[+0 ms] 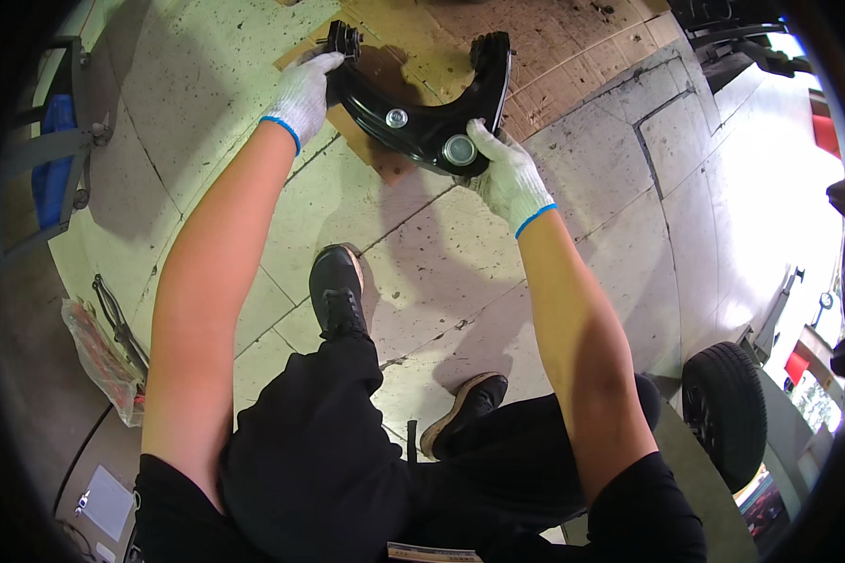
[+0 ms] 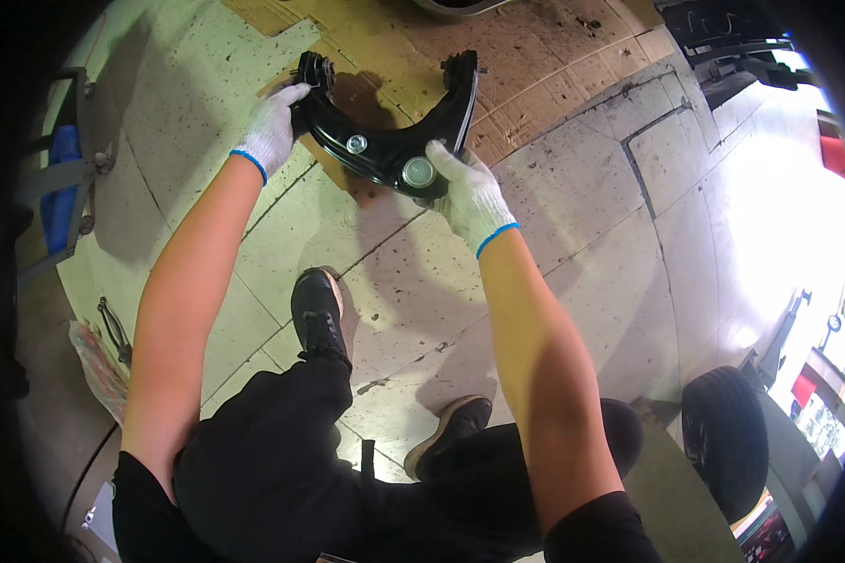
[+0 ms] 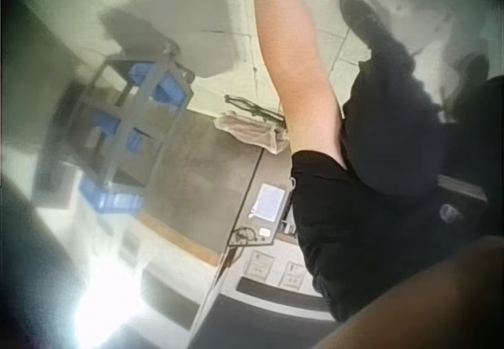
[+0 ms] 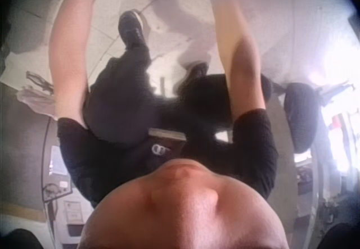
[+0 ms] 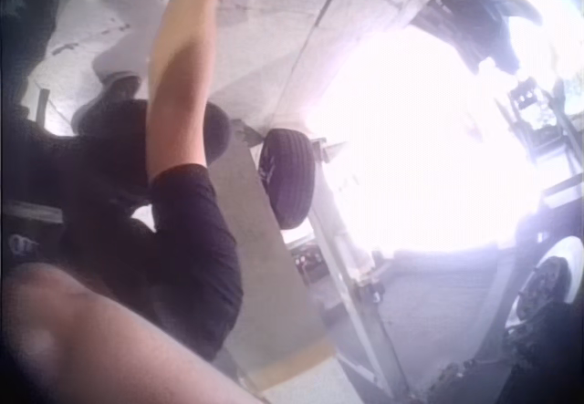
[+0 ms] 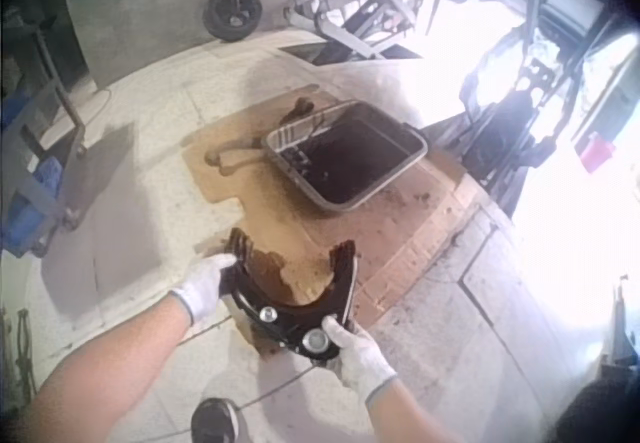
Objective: The person retrieves a new control arm and bolts from a tool cart, then installs the control arm into the front wheel well of a lifted car. They hand-thread and tighten the mounting bolts using a socket wrench, then walk to a toolbox to retrieve an impact wrench.
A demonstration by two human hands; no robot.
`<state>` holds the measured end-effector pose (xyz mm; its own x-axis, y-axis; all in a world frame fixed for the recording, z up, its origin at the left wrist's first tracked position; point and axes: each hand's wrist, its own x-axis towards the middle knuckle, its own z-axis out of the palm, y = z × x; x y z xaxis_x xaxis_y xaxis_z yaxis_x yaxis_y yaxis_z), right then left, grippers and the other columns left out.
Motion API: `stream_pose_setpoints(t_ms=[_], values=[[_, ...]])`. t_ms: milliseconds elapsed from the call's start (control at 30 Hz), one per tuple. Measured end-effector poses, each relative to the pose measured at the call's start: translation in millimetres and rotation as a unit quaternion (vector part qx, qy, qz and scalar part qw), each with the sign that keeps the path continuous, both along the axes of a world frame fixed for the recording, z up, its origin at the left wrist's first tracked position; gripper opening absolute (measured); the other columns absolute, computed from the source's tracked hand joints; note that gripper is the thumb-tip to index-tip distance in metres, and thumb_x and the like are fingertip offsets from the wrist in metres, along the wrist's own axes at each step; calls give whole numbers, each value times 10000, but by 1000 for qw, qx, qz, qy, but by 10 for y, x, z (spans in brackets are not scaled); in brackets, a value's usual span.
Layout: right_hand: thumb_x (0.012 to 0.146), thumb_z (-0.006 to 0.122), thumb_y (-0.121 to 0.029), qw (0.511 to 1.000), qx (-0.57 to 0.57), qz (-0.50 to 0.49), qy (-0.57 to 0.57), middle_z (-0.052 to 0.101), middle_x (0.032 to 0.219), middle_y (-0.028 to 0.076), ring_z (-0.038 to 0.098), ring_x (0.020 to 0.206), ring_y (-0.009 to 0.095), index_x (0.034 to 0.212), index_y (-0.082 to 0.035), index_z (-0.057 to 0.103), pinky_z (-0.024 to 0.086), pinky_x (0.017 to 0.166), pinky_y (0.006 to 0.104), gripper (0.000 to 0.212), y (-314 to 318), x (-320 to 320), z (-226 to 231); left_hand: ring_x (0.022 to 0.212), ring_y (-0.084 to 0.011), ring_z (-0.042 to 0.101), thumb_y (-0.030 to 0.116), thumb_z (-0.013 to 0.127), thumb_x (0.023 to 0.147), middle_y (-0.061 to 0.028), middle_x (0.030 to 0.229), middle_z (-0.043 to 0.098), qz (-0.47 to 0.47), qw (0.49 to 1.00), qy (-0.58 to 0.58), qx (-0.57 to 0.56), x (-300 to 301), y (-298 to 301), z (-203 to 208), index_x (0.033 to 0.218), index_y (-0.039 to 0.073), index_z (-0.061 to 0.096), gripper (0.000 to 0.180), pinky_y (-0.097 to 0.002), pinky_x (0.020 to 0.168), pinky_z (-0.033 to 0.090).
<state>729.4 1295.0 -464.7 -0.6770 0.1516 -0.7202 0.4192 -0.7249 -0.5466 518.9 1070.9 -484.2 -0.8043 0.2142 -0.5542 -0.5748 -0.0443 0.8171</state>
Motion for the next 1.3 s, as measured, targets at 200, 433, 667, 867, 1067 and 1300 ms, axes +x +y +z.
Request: stream_pose_setpoints(t_ms=[200, 433, 667, 867, 1067, 1300], values=[[1007, 714, -215, 1000, -4, 1, 0, 702, 1133, 90, 725, 912, 225, 1265, -57, 572, 616, 672, 396, 335, -57, 21, -2, 940, -204, 720, 104, 647, 973, -84, 1092, 726, -38, 999, 9, -17, -10, -39, 25, 1263, 28, 632, 301, -369, 839, 623], [993, 727, -196, 999, 10, 9, 44, 688, 1181, 106, 714, 1027, 231, 1374, -19, 523, 630, 816, 428, 467, -49, 222, 285, 943, -221, 706, 117, 649, 950, -88, 1073, 710, -31, 998, 1, 58, 216, -186, 321, 1245, 1, 627, 318, -377, 865, 595], [895, 826, -112, 995, 20, 91, 39, 702, 1241, 120, 686, 1114, 219, 1419, 57, 523, 548, 1016, 364, 628, -148, 1375, 460, 990, -216, 695, 222, 684, 952, -59, 1126, 682, -69, 993, -91, 40, 1505, -748, 669, 1309, 70, 571, 404, -411, 891, 584], [894, 805, -33, 991, -26, 92, -90, 710, 1228, 86, 694, 1085, 207, 1388, 16, 564, 544, 1000, 350, 552, -431, 2105, 40, 834, -242, 712, 37, 747, 867, -87, 975, 686, -42, 973, -216, -65, 2246, -997, 127, 1272, 39, 564, 444, -404, 783, 612], [903, 778, -19, 958, 26, 186, -218, 720, 1183, 79, 711, 1027, 204, 1377, -16, 580, 575, 941, 343, 514, -520, 2416, -458, 1180, -291, 576, 173, 816, 843, -214, 1327, 585, -192, 947, -183, -181, 2444, -1018, -325, 1498, -57, 362, 830, -428, 1043, 464], [922, 762, -48, 964, -28, 162, -207, 736, 1130, 100, 740, 952, 226, 1296, -12, 618, 628, 857, 375, 403, -489, 2315, -391, 1209, -330, 600, 210, 810, 878, -215, 1318, 609, -166, 945, -227, -168, 2250, -834, -527, 1519, -79, 335, 848, -413, 1012, 494]])
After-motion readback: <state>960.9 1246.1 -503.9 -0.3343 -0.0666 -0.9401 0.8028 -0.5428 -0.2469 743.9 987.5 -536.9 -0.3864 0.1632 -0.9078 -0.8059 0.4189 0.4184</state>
